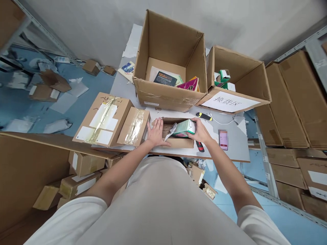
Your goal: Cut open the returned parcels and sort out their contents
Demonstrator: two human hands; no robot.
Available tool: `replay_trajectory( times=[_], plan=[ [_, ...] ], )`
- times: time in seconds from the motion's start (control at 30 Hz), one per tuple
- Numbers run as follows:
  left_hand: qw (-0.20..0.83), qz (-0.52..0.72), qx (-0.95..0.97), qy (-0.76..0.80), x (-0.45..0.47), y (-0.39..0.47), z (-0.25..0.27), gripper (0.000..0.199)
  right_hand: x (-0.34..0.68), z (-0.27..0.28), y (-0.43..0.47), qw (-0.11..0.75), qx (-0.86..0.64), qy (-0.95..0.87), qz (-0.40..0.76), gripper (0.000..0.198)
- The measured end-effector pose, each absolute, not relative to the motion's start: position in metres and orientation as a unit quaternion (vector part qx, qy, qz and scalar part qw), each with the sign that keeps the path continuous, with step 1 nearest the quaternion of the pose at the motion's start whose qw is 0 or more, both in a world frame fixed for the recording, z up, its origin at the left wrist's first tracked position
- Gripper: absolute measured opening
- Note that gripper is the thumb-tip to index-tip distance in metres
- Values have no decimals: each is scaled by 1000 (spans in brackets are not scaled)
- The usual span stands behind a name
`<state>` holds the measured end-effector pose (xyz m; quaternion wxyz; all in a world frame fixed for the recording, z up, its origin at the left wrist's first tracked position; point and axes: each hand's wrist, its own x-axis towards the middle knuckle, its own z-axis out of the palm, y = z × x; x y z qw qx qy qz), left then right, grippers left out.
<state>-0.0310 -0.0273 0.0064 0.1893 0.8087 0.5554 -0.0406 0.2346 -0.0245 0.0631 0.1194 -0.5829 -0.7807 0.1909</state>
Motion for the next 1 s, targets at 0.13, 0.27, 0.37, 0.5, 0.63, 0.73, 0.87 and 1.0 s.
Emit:
replay_trajectory(
  times=[0.13,0.27,0.37,0.5,0.63,0.73,0.87,1.0],
  plan=[
    [189,-32,811,553,-33,-28,6,138,225,45,-32,143,-579,-785,170,55],
    [185,-17,822,538,-34,-32,9,135,213,40,-37,60,-551,-824,113,59],
    [180,-11,844,505,-31,-40,11,134,203,47,-42,-32,-558,-826,74,69],
    [181,-39,854,486,-20,-50,7,131,193,65,-35,-96,-559,-818,93,61],
    [170,-57,838,516,-7,-37,2,128,206,111,-28,-2,-559,-824,93,57],
    [167,-58,823,540,-2,-7,5,123,235,152,-40,124,-580,-800,92,62],
    [177,-45,815,550,-8,24,22,128,272,152,-79,358,-628,-674,151,74],
    [246,86,832,490,-18,-3,42,139,273,84,-119,491,-617,-462,405,71]
  ],
)
